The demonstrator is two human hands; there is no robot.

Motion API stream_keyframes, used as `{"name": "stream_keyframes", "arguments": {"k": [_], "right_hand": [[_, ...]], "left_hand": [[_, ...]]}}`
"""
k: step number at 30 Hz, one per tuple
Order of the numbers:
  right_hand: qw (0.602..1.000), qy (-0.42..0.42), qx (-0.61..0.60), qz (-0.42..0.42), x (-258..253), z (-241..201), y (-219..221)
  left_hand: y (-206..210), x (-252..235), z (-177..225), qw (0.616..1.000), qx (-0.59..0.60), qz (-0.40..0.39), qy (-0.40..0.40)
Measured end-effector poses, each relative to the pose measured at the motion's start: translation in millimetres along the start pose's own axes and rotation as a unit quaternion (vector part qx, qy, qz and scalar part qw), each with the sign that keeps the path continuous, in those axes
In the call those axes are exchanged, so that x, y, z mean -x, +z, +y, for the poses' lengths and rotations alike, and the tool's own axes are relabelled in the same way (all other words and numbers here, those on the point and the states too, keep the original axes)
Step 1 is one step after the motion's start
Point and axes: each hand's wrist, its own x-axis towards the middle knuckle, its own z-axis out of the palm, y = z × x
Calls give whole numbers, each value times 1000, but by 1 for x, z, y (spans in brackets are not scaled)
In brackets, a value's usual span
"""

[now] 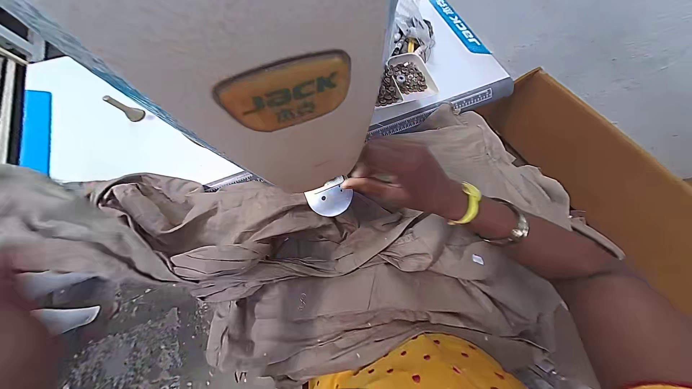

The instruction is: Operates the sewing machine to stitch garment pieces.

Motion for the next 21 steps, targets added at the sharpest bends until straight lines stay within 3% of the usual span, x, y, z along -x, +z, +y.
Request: {"name": "stream_keyframes", "arguments": {"k": [1, 3, 5, 8, 11, 15, 19, 21], "right_hand": [[999, 48, -21, -5, 14, -4, -14], [991, 130, -20, -37, 48, -19, -36], [979, 182, -3, -85, 81, -45, -43], [963, 195, 119, -142, 115, -87, -28], [953, 232, 178, -83, 128, -81, -25], [967, 251, 7, 49, 105, -53, -56], [978, 157, -85, 109, 56, -72, -49], [967, 175, -128, 135, 41, -84, -34]], "left_hand": [[33, 3, 25, 989, 51, -73, 116], [115, 21, 72, 954, 126, -146, 229], [178, 43, 103, 932, 121, -182, 288], [227, 50, 134, 922, 91, -165, 339], [231, 37, 152, 934, 137, -131, 303], [203, 21, 164, 937, 233, -118, 232], [171, 23, 189, 915, 365, -90, 150], [149, 23, 183, 921, 359, -53, 140]]}}
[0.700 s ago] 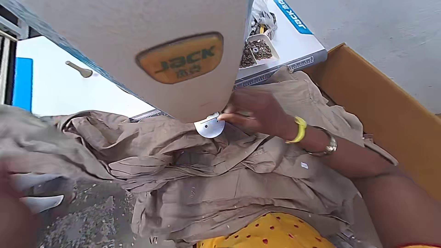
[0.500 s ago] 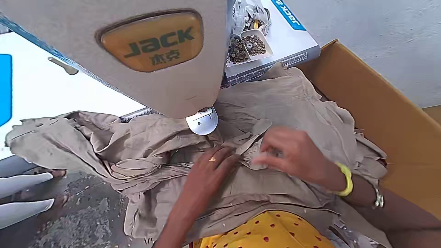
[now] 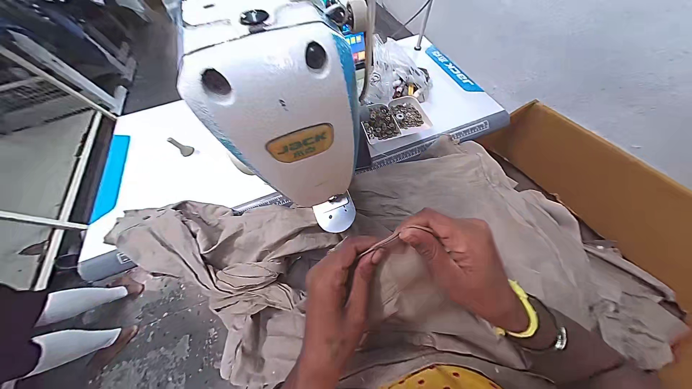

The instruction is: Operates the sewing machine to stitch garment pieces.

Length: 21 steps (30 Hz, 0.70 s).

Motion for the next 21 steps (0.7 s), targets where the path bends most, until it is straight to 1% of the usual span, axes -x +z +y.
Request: {"name": "stream_keyframes", "arguments": {"k": [2, 3, 4, 5, 6, 7, 8, 10, 11, 12, 14, 16, 18, 19, 21], "right_hand": [[997, 68, -29, -1, 12, 13, 35], [993, 113, -25, -23, 25, 29, 56], [985, 160, -8, -61, 41, 49, 77], [968, 216, 2, -128, 57, 68, 91], [939, 268, -7, -215, 64, 81, 96], [925, 273, -20, -263, 64, 88, 97], [934, 234, -32, -269, 60, 89, 93], [965, 131, -61, -217, 46, 75, 81], [973, 97, -77, -197, 32, 69, 72], [974, 95, -93, -183, 15, 63, 62], [975, 131, -100, -151, -20, 62, 53], [973, 160, -79, -148, -51, 76, 59], [966, 185, -67, -170, -69, 82, 71], [965, 189, -62, -173, -73, 81, 74], [960, 196, -67, -186, -76, 82, 75]], "left_hand": [[-20, 11, -14, 994, -105, 15, 2], [-25, 22, -33, 988, -151, 11, -19], [-27, 36, -58, 981, -182, -4, -61], [-25, 54, -86, 973, -195, -24, -119], [-22, 72, -111, 965, -183, -40, -184], [-20, 85, -127, 959, -161, -41, -232], [-22, 89, -131, 959, -149, -33, -238], [-34, 78, -115, 978, -120, -2, -169], [-38, 65, -106, 987, -97, 12, -130], [-43, 51, -98, 992, -70, 21, -106], [-51, 25, -85, 995, -47, 26, -85], [-53, 10, -80, 993, -106, 7, -58], [-52, 8, -79, 983, -180, -10, -42], [-53, 12, -79, 978, -201, -17, -47], [-59, 26, -79, 977, -195, -39, -80]]}}
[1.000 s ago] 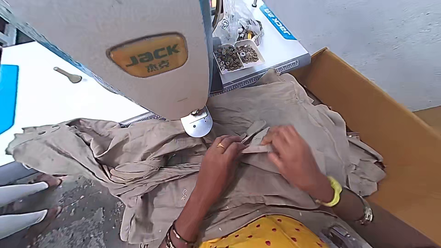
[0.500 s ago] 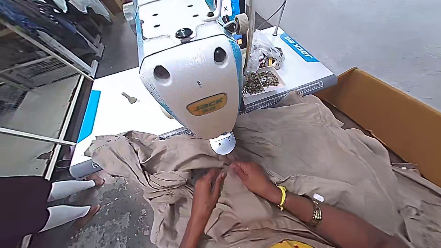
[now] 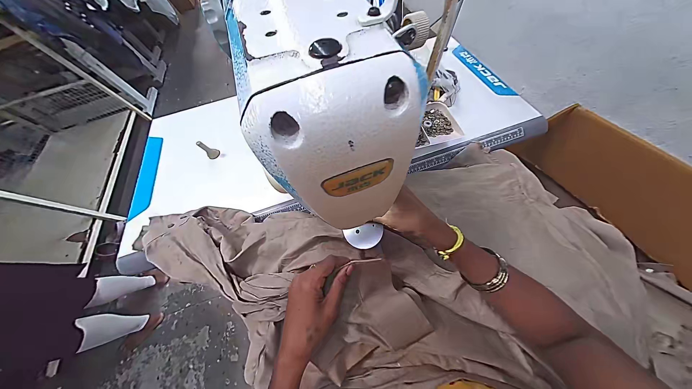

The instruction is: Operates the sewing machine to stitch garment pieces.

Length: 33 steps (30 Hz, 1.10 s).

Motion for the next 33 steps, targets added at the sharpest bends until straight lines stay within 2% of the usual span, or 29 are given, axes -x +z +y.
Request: {"name": "stream_keyframes", "arguments": {"k": [4, 7, 10, 12, 16, 20, 25, 30, 33], "right_hand": [[1000, 7, 3, -10, 0, 3, -1], [1000, 7, 6, -14, 6, 0, -8], [999, -25, 25, 39, 33, 2, -15], [998, 3, 41, 45, 55, 0, -14], [994, 83, -65, -3, 73, -4, -1], [993, 61, -92, 50, 64, 4, 4], [996, 53, 2, 68, 47, 0, 2], [996, 38, -4, 78, 47, 3, 5], [999, 24, -4, 39, 46, 9, -3]], "left_hand": [[-6, 12, -3, 997, 56, -30, -48], [-7, -4, 2, 995, 76, -24, -60], [-12, -21, 10, 986, 117, -41, -112], [-15, -32, 14, 973, 150, -80, -156], [-17, -53, 17, 950, 192, -143, -202], [-19, -69, 14, 949, 168, -130, -234], [-19, -82, 5, 961, 118, -109, -226], [-16, -80, 4, 963, 127, -96, -218], [-15, -78, 2, 964, 136, -97, -205]]}}
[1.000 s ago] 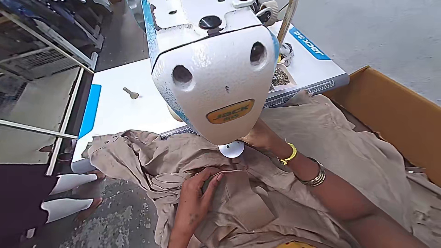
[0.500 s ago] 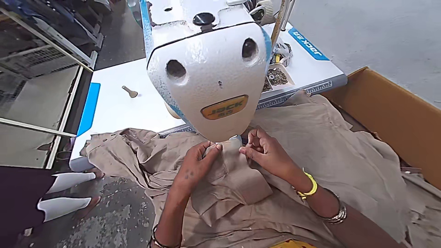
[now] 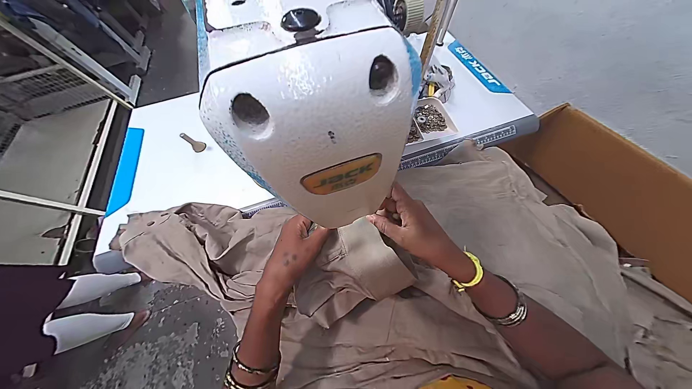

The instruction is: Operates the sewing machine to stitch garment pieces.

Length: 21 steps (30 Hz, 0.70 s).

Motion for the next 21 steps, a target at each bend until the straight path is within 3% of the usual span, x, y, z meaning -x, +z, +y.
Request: {"name": "stream_keyframes", "arguments": {"k": [2, 4, 7, 15, 21], "right_hand": [[999, 5, 33, -6, -9, 6, -17], [986, -21, 148, 77, -25, 22, -40], [915, -111, 333, 198, -56, 51, -63], [854, -174, 479, 106, -103, 79, -65], [873, -243, 396, 145, -102, 91, -76]], "left_hand": [[1, 1, -3, 1000, -4, 4, 4], [3, 2, -5, 1000, 0, 8, 5], [5, 3, -7, 1000, 3, 19, 6], [10, 7, -8, 999, 29, 34, 6], [14, 7, -11, 996, 76, 35, 17]]}}
